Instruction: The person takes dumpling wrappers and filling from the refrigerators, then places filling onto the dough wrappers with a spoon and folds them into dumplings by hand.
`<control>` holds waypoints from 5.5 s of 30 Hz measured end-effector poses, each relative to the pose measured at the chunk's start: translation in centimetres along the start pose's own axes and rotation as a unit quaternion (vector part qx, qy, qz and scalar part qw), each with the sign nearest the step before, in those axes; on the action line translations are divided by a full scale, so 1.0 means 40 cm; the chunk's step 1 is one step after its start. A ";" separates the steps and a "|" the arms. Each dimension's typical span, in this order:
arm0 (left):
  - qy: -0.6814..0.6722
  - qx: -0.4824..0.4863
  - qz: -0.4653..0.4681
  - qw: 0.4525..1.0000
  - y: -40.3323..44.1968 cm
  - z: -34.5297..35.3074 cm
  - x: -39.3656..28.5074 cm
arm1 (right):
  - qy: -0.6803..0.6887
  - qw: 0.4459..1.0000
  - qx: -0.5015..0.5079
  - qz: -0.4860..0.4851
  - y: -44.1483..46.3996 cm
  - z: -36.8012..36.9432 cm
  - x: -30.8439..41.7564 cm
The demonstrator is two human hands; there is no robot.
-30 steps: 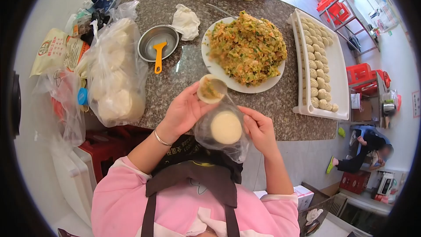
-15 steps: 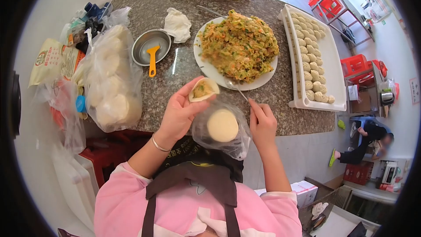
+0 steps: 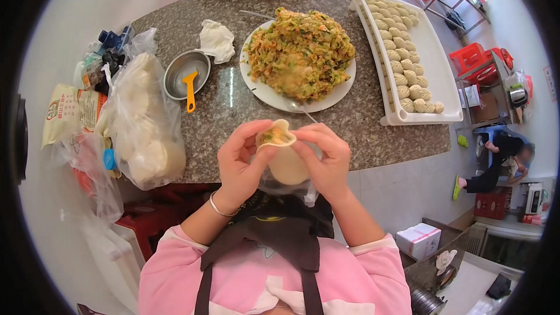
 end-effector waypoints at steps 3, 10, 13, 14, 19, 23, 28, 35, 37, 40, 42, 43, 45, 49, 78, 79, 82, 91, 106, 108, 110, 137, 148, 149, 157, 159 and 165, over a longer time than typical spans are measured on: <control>0.117 0.007 0.072 0.991 0.010 -0.007 -0.029 | -0.017 1.000 0.011 -0.003 0.004 -0.008 0.009; 0.172 0.041 0.171 0.969 0.011 -0.005 -0.033 | 0.042 0.997 0.034 0.055 0.021 -0.005 0.020; 0.177 0.021 0.158 0.971 0.005 -0.006 -0.025 | 0.022 0.999 0.046 0.019 0.016 -0.003 0.023; 0.177 0.023 0.158 0.971 0.002 -0.005 -0.020 | 0.022 0.999 0.044 0.020 0.017 -0.004 0.025; 0.194 -0.006 0.141 0.971 0.005 -0.008 -0.022 | -0.098 0.993 0.038 -0.052 0.022 0.004 0.042; 0.168 0.017 0.116 0.979 0.009 -0.004 -0.023 | -0.072 0.996 0.030 -0.037 0.020 -0.009 0.027; 0.097 0.069 0.085 0.989 0.016 -0.010 -0.029 | -0.026 0.998 0.058 0.009 0.048 -0.017 0.037; 0.117 0.062 0.099 0.986 0.016 -0.006 -0.028 | -0.078 0.995 0.054 -0.036 0.039 -0.013 0.036; 0.021 -0.008 -0.002 1.000 0.011 0.003 -0.034 | -0.120 0.988 0.045 -0.087 0.041 -0.013 0.040; 0.106 0.037 0.035 0.993 0.012 -0.011 -0.033 | -0.133 0.985 0.045 -0.098 0.041 -0.015 0.040; 0.120 0.032 0.046 0.991 0.012 -0.013 -0.031 | -0.143 0.983 0.064 -0.101 0.041 -0.019 0.051; 0.134 0.027 0.057 0.989 0.013 -0.014 -0.032 | -0.153 0.979 0.082 -0.104 0.040 -0.019 0.055; 0.094 0.021 0.048 0.994 0.013 -0.008 -0.028 | -0.152 0.980 0.072 -0.102 0.041 -0.015 0.051; 0.002 0.014 0.011 1.000 0.017 -0.009 -0.023 | -0.103 0.990 0.046 -0.080 0.040 -0.021 0.035; 0.100 0.124 0.057 0.986 0.034 -0.025 -0.031 | -0.140 0.982 0.116 -0.044 0.062 -0.031 0.069; 0.092 0.111 0.052 0.988 0.032 -0.022 -0.030 | -0.151 0.982 0.106 -0.048 0.057 -0.030 0.068; 0.086 0.062 0.031 0.994 0.029 -0.014 -0.030 | -0.177 0.977 0.084 -0.081 0.049 -0.021 0.058; 0.102 -0.003 0.097 0.990 0.028 -0.008 -0.037 | -0.084 0.995 0.013 -0.058 0.039 -0.001 0.029; 0.244 0.093 0.209 0.942 0.051 -0.001 -0.064 | -0.119 0.988 0.041 -0.089 0.044 -0.019 0.040; 0.251 0.098 0.211 0.940 0.049 -0.007 -0.061 | -0.118 0.989 0.036 -0.086 0.040 -0.015 0.042; 0.259 0.103 0.214 0.936 0.051 -0.011 -0.054 | -0.118 0.989 0.030 -0.085 0.038 -0.013 0.041; 0.232 0.086 0.192 0.950 0.042 -0.015 -0.035 | -0.180 0.975 0.033 -0.125 0.043 -0.004 0.052; 0.063 0.092 0.005 0.994 0.035 -0.011 -0.030 | -0.121 0.990 0.074 -0.026 0.067 -0.024 0.056; 0.062 0.092 0.005 0.994 0.035 -0.012 -0.029 | -0.122 0.989 0.074 -0.026 0.066 -0.027 0.057; 0.086 0.096 0.004 0.992 0.036 -0.007 -0.030 | -0.206 0.969 0.066 -0.123 0.053 -0.027 0.060; 0.096 0.088 0.002 0.991 0.036 -0.006 -0.034 | -0.210 0.968 0.064 -0.123 0.051 -0.026 0.061; 0.249 0.110 0.150 0.950 0.048 -0.001 -0.042 | -0.184 0.975 0.014 -0.123 0.043 -0.015 0.047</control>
Point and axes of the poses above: each hand's wrist, its own y-axis towards the middle knuckle, its own z-axis out of the palm, x = y × z, the point moved 2 cm from there along y, towards the middle knuckle, and after that the axes turned 1 degree about -y, right-handed, at the moved point
